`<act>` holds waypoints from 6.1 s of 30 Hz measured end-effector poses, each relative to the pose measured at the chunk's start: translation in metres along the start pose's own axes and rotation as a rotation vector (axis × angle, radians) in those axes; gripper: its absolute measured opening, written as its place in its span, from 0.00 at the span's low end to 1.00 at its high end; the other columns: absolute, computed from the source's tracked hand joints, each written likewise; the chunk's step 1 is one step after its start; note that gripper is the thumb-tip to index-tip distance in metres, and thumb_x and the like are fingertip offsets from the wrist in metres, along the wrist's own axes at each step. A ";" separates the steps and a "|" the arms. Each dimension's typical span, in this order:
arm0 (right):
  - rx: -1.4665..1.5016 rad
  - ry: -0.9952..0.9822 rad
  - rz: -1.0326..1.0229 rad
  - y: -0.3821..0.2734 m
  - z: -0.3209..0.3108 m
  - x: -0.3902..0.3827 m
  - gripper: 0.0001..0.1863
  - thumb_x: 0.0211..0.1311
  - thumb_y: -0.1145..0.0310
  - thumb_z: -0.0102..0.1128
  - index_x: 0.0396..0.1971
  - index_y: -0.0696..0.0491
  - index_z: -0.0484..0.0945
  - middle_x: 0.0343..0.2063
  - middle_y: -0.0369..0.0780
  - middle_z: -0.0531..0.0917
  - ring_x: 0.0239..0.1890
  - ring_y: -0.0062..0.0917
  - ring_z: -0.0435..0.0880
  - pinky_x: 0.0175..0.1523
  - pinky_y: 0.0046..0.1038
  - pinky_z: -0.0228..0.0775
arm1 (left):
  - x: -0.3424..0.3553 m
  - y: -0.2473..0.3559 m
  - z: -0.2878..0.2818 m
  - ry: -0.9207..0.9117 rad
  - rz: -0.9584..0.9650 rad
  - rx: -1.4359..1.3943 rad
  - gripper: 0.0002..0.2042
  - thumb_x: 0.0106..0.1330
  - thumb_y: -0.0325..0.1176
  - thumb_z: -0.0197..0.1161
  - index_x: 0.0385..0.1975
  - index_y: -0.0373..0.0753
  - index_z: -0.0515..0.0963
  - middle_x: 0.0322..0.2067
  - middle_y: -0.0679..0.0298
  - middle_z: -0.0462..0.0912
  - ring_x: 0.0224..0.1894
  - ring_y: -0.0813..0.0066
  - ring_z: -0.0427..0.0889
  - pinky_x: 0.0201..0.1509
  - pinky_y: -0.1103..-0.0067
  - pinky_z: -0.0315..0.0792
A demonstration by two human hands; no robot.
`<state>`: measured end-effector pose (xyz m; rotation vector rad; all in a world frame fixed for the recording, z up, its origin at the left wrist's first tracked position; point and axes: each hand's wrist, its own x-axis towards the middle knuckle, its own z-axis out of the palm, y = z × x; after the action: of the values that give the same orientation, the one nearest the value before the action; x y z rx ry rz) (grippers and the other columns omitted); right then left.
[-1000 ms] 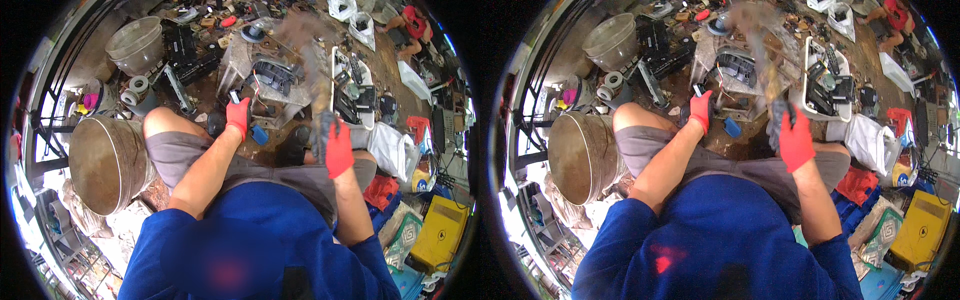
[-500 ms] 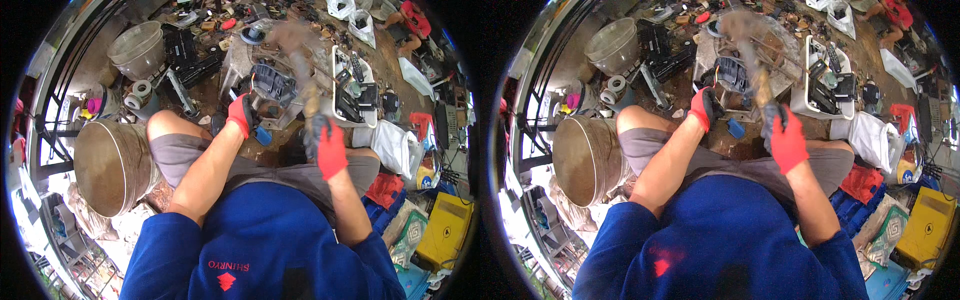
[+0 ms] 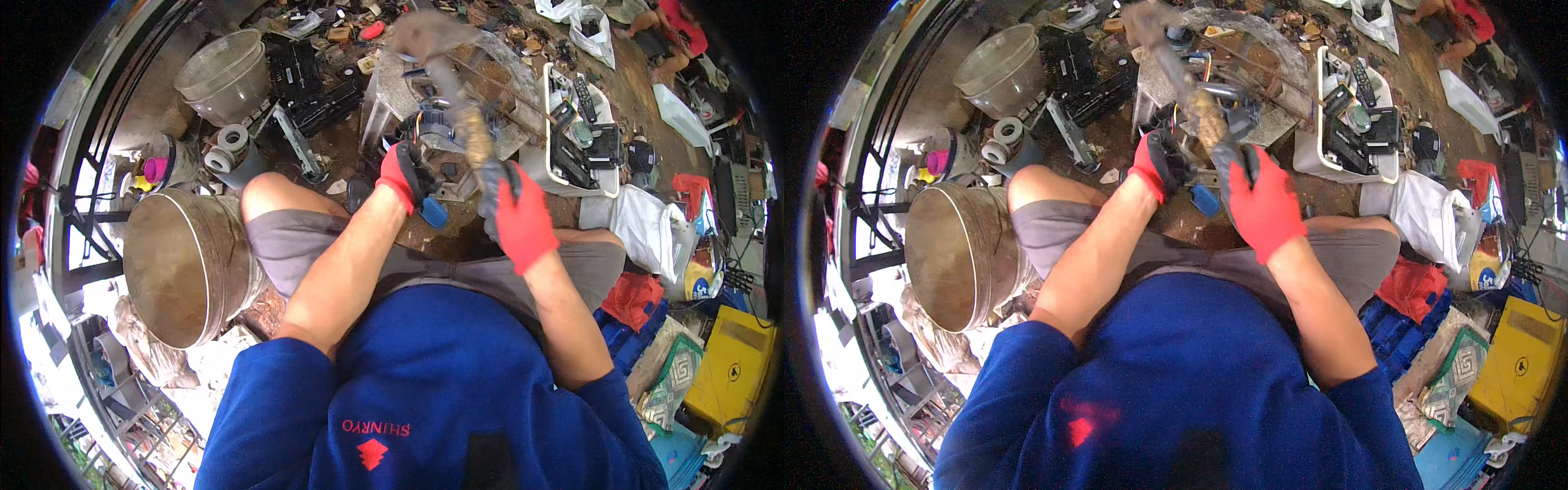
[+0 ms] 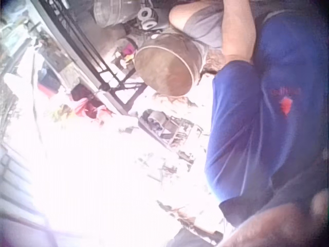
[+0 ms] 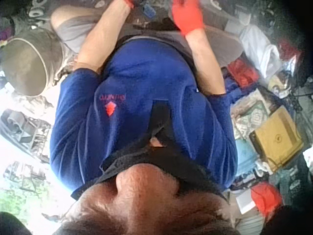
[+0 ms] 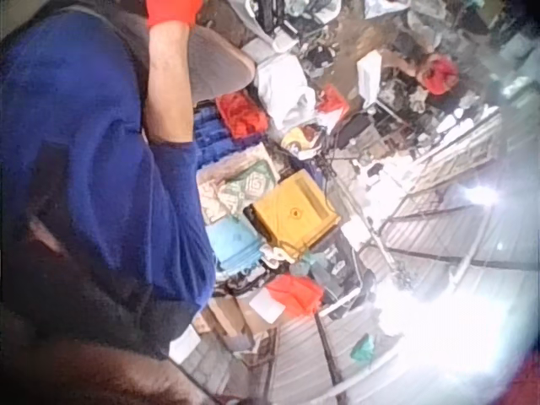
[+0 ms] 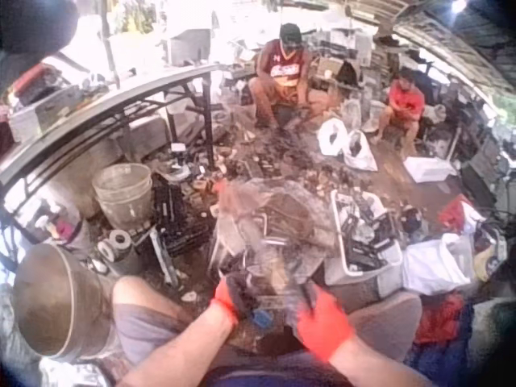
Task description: The person sits on the floor and uses pliers to strip the insulation from wires attached to a small electronic component. They then use a screwdriver to tighten screws on the component's casing and continue manipulating the wires with pliers.
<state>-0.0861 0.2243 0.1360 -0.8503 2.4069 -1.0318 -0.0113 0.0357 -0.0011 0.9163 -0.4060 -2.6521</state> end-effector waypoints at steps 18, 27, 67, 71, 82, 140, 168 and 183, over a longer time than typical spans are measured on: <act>0.271 0.063 -0.158 0.025 0.007 -0.021 0.24 0.68 0.63 0.56 0.59 0.62 0.73 0.45 0.58 0.84 0.48 0.53 0.83 0.54 0.43 0.75 | -0.014 0.009 -0.015 0.145 -0.009 0.055 0.13 0.63 0.39 0.52 0.15 0.51 0.63 0.12 0.69 0.61 0.12 0.71 0.62 0.19 0.71 0.58; -0.005 0.030 -0.046 0.008 0.026 0.019 0.27 0.66 0.62 0.61 0.58 0.65 0.73 0.49 0.59 0.82 0.53 0.52 0.82 0.58 0.40 0.73 | -0.032 0.004 0.016 0.116 0.099 0.099 0.11 0.68 0.44 0.55 0.23 0.50 0.74 0.15 0.70 0.67 0.16 0.69 0.69 0.21 0.70 0.64; -0.466 -0.093 0.285 0.161 -0.040 0.076 0.35 0.60 0.47 0.64 0.61 0.53 0.71 0.55 0.48 0.80 0.58 0.43 0.79 0.61 0.41 0.71 | -0.135 0.134 -0.035 0.402 0.871 0.661 0.14 0.72 0.37 0.61 0.52 0.36 0.77 0.42 0.66 0.82 0.41 0.77 0.79 0.45 0.78 0.73; -0.437 -0.103 0.250 0.166 -0.039 0.077 0.32 0.61 0.49 0.64 0.60 0.53 0.71 0.54 0.47 0.81 0.58 0.44 0.79 0.61 0.41 0.71 | -0.122 0.115 -0.035 0.454 0.905 0.795 0.16 0.66 0.29 0.66 0.52 0.37 0.74 0.42 0.66 0.81 0.41 0.78 0.78 0.47 0.79 0.73; -0.343 0.064 0.085 0.168 -0.015 0.083 0.33 0.62 0.56 0.65 0.63 0.55 0.69 0.59 0.50 0.76 0.61 0.46 0.76 0.64 0.40 0.68 | -0.128 0.083 -0.019 0.401 0.911 0.965 0.24 0.55 0.25 0.77 0.50 0.36 0.72 0.40 0.64 0.81 0.40 0.77 0.79 0.45 0.78 0.75; -0.170 -0.624 -0.304 0.074 -0.053 0.070 0.32 0.56 0.49 0.67 0.58 0.50 0.75 0.50 0.51 0.79 0.49 0.47 0.81 0.54 0.46 0.74 | 0.170 0.048 -0.121 -0.107 -0.013 0.986 0.38 0.51 0.34 0.75 0.66 0.39 0.68 0.61 0.51 0.75 0.64 0.56 0.72 0.70 0.65 0.64; -0.031 -0.944 0.053 0.084 -0.034 0.131 0.33 0.54 0.52 0.71 0.58 0.51 0.76 0.48 0.47 0.81 0.47 0.45 0.83 0.53 0.43 0.75 | 0.318 -0.032 -0.096 -0.311 0.466 2.671 0.23 0.65 0.37 0.52 0.60 0.37 0.73 0.53 0.53 0.76 0.60 0.56 0.71 0.66 0.55 0.62; -0.077 -0.972 0.025 0.076 -0.039 0.134 0.33 0.54 0.51 0.71 0.58 0.51 0.75 0.50 0.48 0.80 0.49 0.45 0.82 0.56 0.44 0.74 | 0.337 -0.048 -0.118 -0.272 0.578 2.378 0.29 0.54 0.46 0.70 0.56 0.45 0.76 0.54 0.55 0.76 0.57 0.51 0.74 0.59 0.54 0.65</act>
<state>-0.2361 0.1976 0.0903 -1.0266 1.6114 -0.3512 -0.1982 -0.0652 -0.2920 0.3825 -3.1666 -0.5795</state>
